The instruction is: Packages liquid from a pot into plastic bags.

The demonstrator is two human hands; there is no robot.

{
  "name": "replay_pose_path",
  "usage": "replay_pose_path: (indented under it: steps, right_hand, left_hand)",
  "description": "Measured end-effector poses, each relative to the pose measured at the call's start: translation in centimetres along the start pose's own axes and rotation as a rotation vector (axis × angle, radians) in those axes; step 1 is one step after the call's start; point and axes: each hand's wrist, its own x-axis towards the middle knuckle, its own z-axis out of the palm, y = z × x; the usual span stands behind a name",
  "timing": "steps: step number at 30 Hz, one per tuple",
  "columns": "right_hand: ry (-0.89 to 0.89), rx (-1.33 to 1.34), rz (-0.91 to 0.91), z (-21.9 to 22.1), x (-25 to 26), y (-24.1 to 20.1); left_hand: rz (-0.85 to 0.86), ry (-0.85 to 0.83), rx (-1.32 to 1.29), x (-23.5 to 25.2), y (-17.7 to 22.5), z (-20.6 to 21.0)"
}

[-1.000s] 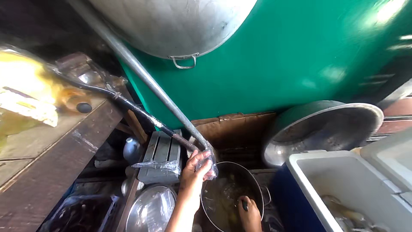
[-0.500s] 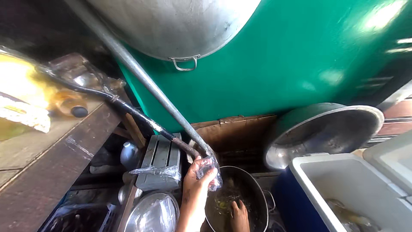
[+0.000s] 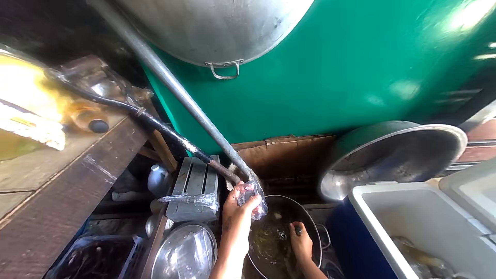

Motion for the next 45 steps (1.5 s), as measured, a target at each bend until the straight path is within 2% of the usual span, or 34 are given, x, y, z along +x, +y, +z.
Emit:
replay_pose_path:
  steps: [4,11,16,21,27,32,36,40,45]
  right_hand:
    - [0.055,0.065,0.059,-0.4,1.0,-1.0]
    - [0.059,0.243,0.164,-0.7,1.7,0.6]
    - [0.086,0.391,0.163,-0.5,1.1,1.1]
    - [0.053,0.339,0.150,-2.8,1.0,-1.0]
    - [-0.051,0.095,-0.042,-8.9,1.3,-6.2]
    - [-0.114,0.063,-0.172,-16.1,1.2,-12.8]
    - [-0.119,0.031,-0.250,-21.2,-0.3,-18.6]
    - [-0.107,-0.036,-0.351,-23.3,-2.2,-22.8]
    - [-0.145,-0.240,-0.523,-22.6,-5.1,-26.1]
  left_hand:
    - [-0.018,0.001,0.006,0.2,-0.1,-0.2]
    - [-0.005,-0.018,0.004,0.3,-0.2,-0.5]
    - [-0.063,-0.029,0.018,0.6,-0.8,-1.0]
    - [-0.175,-0.053,0.053,1.9,-3.2,-2.2]
    - [-0.318,-0.097,0.114,2.4,-6.4,-2.4]
    - [-0.322,-0.124,0.141,2.5,-9.2,-2.1]
    - [-0.318,-0.057,0.189,2.9,-11.4,-1.8]
    - [-0.383,-0.047,0.143,2.9,-11.7,-0.9]
    - [-0.449,-0.108,0.086,2.5,-11.4,1.5]
